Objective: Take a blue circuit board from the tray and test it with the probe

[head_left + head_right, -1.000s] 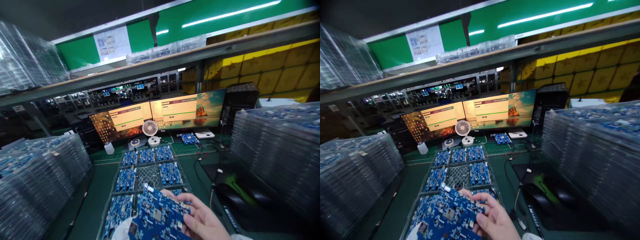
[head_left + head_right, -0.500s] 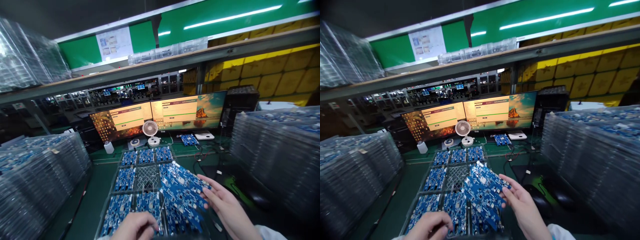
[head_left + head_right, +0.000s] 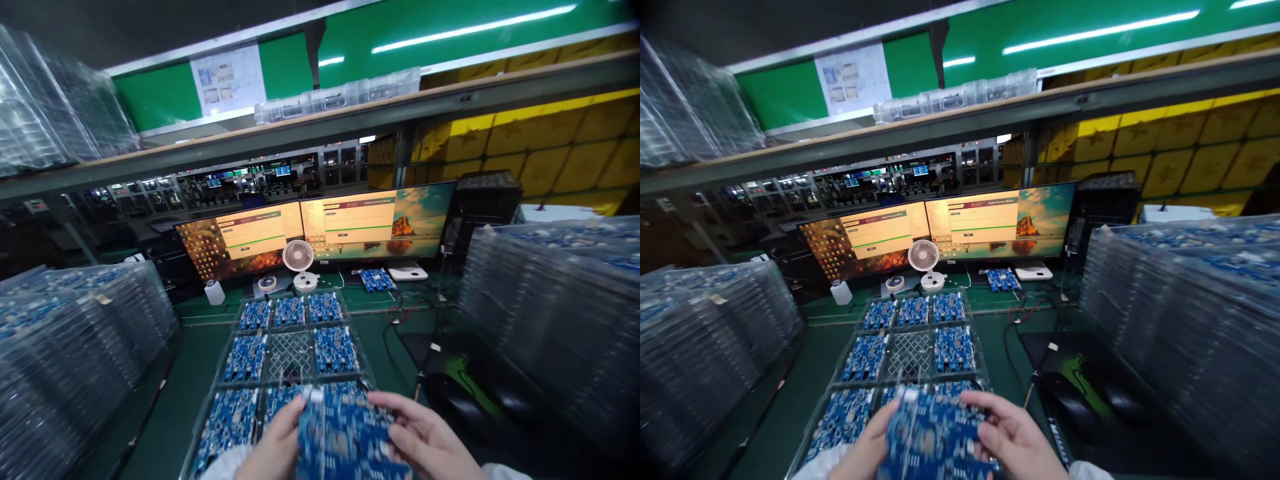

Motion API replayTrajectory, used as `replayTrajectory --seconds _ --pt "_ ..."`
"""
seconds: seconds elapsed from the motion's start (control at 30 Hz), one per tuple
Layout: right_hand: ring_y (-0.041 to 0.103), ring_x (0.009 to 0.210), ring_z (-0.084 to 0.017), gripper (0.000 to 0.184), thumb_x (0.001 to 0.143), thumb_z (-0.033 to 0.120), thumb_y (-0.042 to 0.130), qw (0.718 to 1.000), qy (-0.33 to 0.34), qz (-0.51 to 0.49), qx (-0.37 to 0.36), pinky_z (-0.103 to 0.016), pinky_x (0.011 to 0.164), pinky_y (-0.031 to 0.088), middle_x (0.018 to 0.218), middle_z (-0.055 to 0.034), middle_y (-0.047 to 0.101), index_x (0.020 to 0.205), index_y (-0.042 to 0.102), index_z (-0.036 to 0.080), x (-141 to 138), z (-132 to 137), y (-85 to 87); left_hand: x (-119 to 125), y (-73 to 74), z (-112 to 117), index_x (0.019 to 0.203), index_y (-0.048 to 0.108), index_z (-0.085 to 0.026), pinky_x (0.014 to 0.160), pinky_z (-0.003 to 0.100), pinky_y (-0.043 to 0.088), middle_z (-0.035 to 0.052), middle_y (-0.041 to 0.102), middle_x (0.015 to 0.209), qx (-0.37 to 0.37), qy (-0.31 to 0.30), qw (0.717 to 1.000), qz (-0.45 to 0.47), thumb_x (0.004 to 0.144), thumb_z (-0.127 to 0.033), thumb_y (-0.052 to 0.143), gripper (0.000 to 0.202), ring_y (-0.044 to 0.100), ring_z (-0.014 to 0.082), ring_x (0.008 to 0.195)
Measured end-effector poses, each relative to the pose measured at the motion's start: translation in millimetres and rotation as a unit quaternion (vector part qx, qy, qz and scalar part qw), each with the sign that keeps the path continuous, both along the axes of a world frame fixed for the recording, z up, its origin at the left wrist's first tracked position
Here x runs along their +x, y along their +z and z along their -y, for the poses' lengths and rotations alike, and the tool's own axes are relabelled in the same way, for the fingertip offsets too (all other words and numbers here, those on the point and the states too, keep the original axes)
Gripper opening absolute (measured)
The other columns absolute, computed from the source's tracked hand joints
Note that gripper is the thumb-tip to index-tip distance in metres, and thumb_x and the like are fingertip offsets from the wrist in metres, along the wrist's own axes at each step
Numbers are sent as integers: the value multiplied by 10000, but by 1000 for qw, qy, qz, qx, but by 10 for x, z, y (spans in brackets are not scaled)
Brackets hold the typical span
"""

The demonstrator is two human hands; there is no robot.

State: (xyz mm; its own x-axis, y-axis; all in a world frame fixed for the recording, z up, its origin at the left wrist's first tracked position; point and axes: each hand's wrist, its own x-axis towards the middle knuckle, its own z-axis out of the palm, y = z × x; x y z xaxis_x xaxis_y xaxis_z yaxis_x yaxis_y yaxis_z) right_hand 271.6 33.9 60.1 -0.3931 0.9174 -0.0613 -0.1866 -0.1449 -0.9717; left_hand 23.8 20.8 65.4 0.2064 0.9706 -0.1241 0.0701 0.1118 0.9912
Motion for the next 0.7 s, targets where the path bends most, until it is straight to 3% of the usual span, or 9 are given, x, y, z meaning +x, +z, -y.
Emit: replayTrajectory --seconds 0.1,0.17,0.23,0.33,0.4,0.47,0.53,0.63,0.7 --pt "528 649 -122 547 778 512 712 988 -123 -77 -59 -213 567 470 721 3 564 1231 582 234 -88 -130 -114 120 -256 21 1080 667 -221 908 316 456 64 677 921 -43 48 996 65 738 -533 654 463 593 242 1005" --pt "533 682 -128 575 741 487 758 980 -155 -103 -73 -212 572 469 743 0 569 1220 579 226 -143 -206 -208 153 -336 7 1161 630 -207 897 362 476 67 688 856 -58 47 994 78 769 -574 600 538 624 248 949" --pt "540 699 -139 603 709 484 786 978 -160 -112 -76 -217 570 470 743 -1 575 1209 578 219 -189 -261 -317 165 -370 -43 1145 647 -211 994 400 422 78 703 917 -24 74 993 88 755 -577 619 536 608 261 1018" --pt "549 680 -147 625 724 520 761 980 -162 -92 -64 -227 560 467 737 2 589 1227 550 216 -253 -298 -484 211 -428 -154 1070 684 -213 1107 412 303 94 682 1112 43 93 979 177 603 -520 775 566 530 298 1185" --pt "588 750 -161 614 770 555 702 985 -148 -73 -43 -262 669 507 843 -20 630 1253 516 224 -279 -299 -569 248 -485 -235 1039 682 -199 1068 431 360 103 697 1090 3 98 962 255 543 -515 810 602 568 314 1151" --pt "600 970 -203 610 804 579 646 994 -106 -34 4 -320 876 490 1086 -67 627 1282 492 234 -264 -297 -625 224 -518 -333 978 679 -189 980 415 450 98 726 990 -72 152 946 279 558 -508 806 543 634 298 1052" --pt "494 1195 -244 608 832 571 603 995 -54 46 72 -364 1031 391 1310 -96 520 1321 473 234 -192 -308 -668 85 -493 -473 924 666 -185 916 374 493 86 732 943 -109 241 934 239 588 -451 806 451 656 270 1007" --pt "384 1298 -261 541 869 477 541 964 -38 203 166 -394 1096 311 1391 -103 446 1338 484 213 -7 -359 -784 -325 -366 -795 897 641 -187 889 340 498 79 725 962 -91 361 918 139 618 -397 783 377 648 246 1019" --pt "354 1315 -267 491 856 365 512 932 -59 293 203 -422 1116 276 1395 -101 440 1319 517 200 107 -404 -930 -629 -289 -1061 926 635 -177 881 351 496 94 719 991 -42 360 928 87 669 -441 721 378 644 252 1021"
